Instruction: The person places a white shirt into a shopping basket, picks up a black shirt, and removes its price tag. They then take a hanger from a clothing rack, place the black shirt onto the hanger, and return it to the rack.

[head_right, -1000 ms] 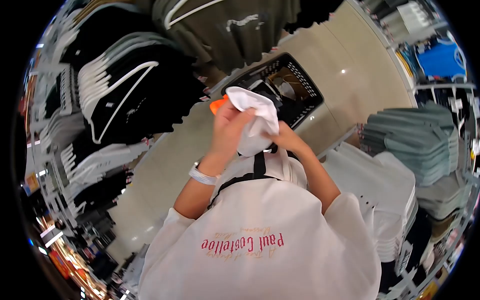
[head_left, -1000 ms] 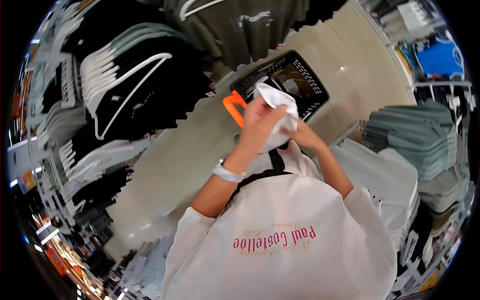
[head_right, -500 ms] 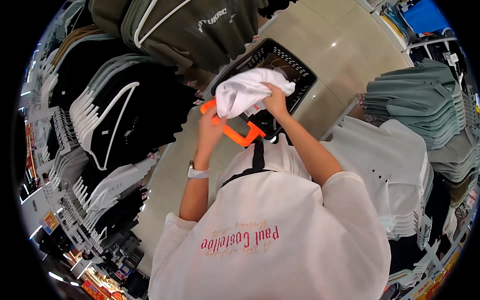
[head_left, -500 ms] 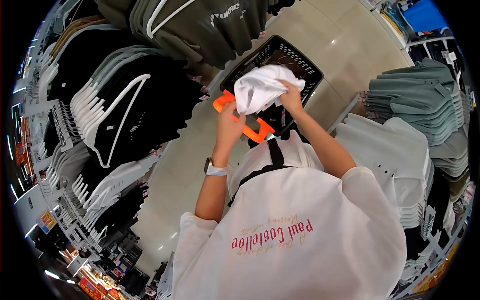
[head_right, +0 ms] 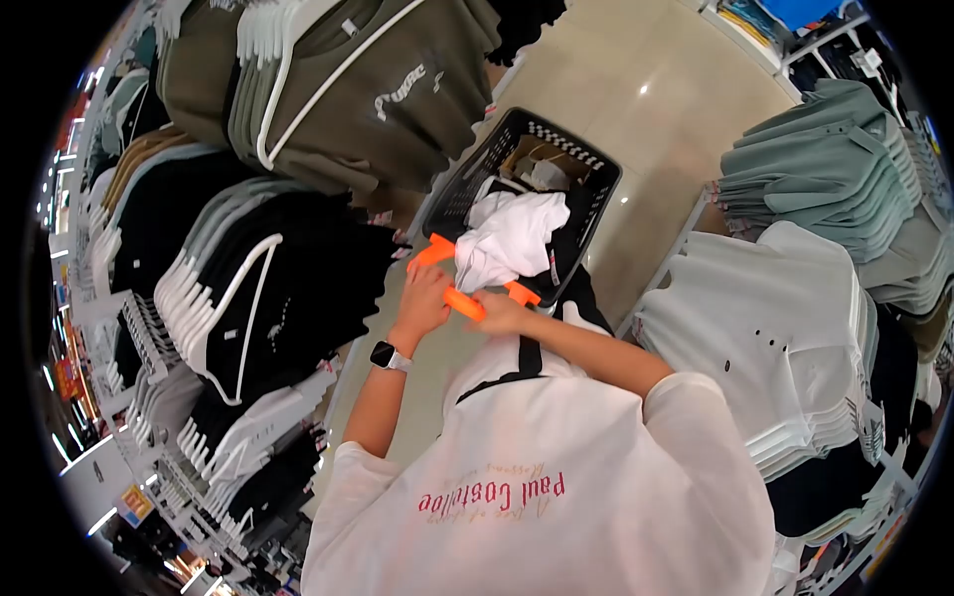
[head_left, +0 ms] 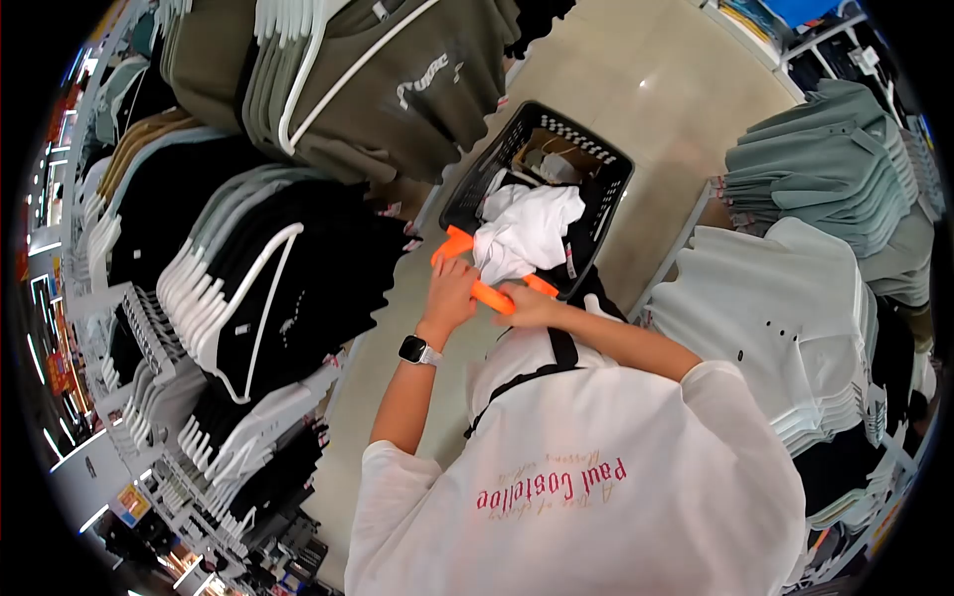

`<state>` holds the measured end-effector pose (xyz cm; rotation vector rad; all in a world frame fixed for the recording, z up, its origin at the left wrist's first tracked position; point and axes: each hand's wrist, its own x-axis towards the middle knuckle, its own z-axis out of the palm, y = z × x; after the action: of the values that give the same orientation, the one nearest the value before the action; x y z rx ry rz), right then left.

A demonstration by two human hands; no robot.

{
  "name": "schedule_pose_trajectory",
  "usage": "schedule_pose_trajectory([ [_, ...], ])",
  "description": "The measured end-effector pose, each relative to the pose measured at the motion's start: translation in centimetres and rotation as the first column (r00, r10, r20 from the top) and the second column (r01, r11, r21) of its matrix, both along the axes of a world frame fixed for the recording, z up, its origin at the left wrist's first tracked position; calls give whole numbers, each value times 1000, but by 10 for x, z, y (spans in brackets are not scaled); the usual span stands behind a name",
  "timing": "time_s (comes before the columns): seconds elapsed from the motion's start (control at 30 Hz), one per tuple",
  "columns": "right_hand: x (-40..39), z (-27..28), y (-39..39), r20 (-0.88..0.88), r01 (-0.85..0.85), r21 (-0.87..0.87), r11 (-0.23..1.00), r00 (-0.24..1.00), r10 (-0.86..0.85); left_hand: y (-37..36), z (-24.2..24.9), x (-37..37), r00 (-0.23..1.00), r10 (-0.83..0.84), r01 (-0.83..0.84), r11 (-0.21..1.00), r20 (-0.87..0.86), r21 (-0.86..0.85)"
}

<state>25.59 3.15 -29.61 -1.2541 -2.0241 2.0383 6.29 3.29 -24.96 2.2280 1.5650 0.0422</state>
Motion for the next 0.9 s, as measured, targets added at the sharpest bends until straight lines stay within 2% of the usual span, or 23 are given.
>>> schedule_pose_trajectory([
  [0.03, -6, -8, 0, 87, -56, 27, 998, 995, 53, 10, -4, 0, 1000, -14, 14, 1000, 6, 19],
  [0.1, -15, -15, -8, 142, 11, 102, 995, 989, -26, 27, -15, 2, 959, -201, 156, 963, -198, -221],
  [0.13, -15, -11, -5, 149, 14, 113, 994, 988, -31, 33, -22, 2, 944, -241, 196, 959, -225, -206],
  [0.17, -16, -6, -3, 185, 60, 87, 994, 980, -75, 37, -27, 2, 945, -240, 197, 960, -223, -199],
  [0.23, -13, -4, 3, 215, 96, 66, 993, 971, -108, 48, -20, 4, 918, -355, 295, 910, -177, -292],
  [0.37, -6, -31, 18, 85, -25, 58, 998, 996, 20, 58, -18, 12, 922, -333, 279, 925, -197, -260],
  [0.43, -1, -33, 26, -99, 38, 93, 995, 995, -28, 68, -17, 19, 910, -366, 304, 908, -193, -288],
  [0.6, 13, -34, 52, -105, 67, 112, 991, 993, -55, 103, -16, 30, 895, -403, 341, 894, -191, -289],
  [0.67, 17, -30, 67, -59, 119, 1, 993, 991, -119, 118, -20, 35, 890, -411, 349, 892, -195, -286],
  [0.7, 20, -29, 74, -58, 114, -1, 994, 992, -113, 126, -21, 38, 882, -423, 362, 890, -209, -276],
  [0.77, 25, -27, 90, -10, 160, 17, 987, 987, -160, 142, -24, 46, 870, -439, 378, 886, -225, -268],
  [0.9, 45, -32, 121, -49, 209, 119, 971, 978, -205, 179, -23, 69, 859, -439, 387, 894, -263, -228],
])
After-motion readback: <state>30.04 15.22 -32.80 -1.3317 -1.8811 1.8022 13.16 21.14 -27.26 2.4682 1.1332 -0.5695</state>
